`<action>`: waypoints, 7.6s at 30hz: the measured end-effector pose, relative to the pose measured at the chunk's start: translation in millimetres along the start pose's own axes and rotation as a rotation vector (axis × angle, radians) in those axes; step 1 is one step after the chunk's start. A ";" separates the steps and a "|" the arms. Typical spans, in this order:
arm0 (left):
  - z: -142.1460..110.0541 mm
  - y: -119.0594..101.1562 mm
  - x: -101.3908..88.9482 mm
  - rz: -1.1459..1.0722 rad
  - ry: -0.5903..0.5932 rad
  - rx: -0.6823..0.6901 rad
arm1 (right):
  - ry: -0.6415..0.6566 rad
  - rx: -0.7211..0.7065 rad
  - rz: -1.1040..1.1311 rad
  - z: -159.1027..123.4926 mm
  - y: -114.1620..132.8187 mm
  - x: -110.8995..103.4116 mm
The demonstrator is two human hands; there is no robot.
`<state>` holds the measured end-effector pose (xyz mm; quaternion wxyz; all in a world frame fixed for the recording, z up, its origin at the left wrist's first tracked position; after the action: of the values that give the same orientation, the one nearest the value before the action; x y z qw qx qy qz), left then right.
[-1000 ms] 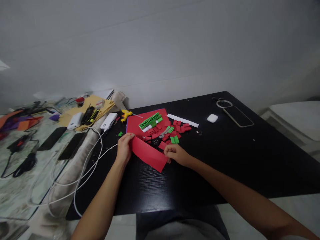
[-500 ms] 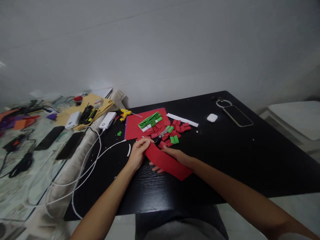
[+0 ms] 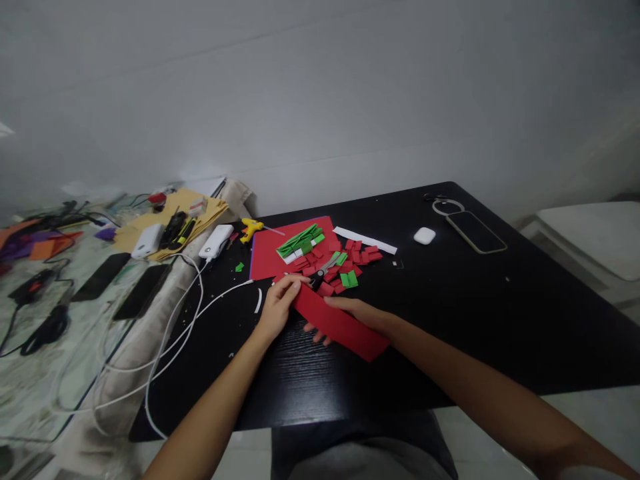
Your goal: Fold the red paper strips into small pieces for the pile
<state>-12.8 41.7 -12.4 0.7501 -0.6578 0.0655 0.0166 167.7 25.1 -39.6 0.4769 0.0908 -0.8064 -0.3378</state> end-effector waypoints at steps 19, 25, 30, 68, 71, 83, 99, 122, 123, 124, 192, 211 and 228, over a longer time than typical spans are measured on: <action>0.6 -8.0 -10.0 0.140 -0.185 0.091 | -0.294 -0.285 0.034 -3.5 20.9 -9.5; 1.6 -14.3 -7.7 0.019 0.001 -0.046 | -0.300 -0.241 -0.082 -3.0 19.0 -13.6; -0.6 -4.5 -3.1 -0.031 0.215 -0.244 | -0.233 -0.226 -0.184 -4.5 12.7 -9.2; 17.8 1.6 -37.5 -0.151 -0.125 -0.116 | -0.670 -0.756 -0.338 -20.0 51.8 -51.9; 20.3 4.5 -42.8 -0.113 -0.140 -0.087 | -0.666 -0.750 -0.321 -19.4 53.2 -53.0; 21.6 6.3 -48.5 -0.108 -0.093 -0.064 | -0.642 -0.711 -0.261 -24.3 57.1 -47.2; 6.8 -12.4 -9.6 -0.023 0.237 0.023 | -0.112 -0.087 -0.281 -8.8 9.9 -3.0; -1.2 2.4 12.0 -0.046 0.238 -0.266 | -0.425 -0.486 -0.755 -5.4 12.0 -1.8; -1.5 1.4 12.4 -0.041 0.244 -0.268 | -0.426 -0.491 -0.769 -5.4 12.4 -1.8; -1.8 0.4 13.1 -0.033 0.249 -0.270 | -0.425 -0.493 -0.781 -5.1 12.5 -1.9; 25.0 13.0 -57.1 -0.163 -0.251 -0.251 | -0.334 -0.448 -0.594 -4.0 22.2 -14.7; -1.8 4.3 15.9 -0.061 0.049 -0.249 | -0.414 -0.479 -0.658 1.5 18.8 -11.1; 18.2 6.8 -38.0 -0.252 -0.207 -0.296 | -0.425 -0.469 -0.671 -1.8 22.7 -12.6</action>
<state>-49.8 63.0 -12.2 0.6444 -0.7584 -0.0979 -0.0004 179.9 47.4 -33.6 0.1728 0.1650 -0.7140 -0.6581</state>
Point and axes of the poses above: each hand's wrist, its own z-axis towards the middle knuckle, its own x-axis out of the palm, y = z × x, the point moved 4 cm from there along z, towards the middle knuckle, and after that the axes turned 3 degrees about z, right-handed, at the moved point
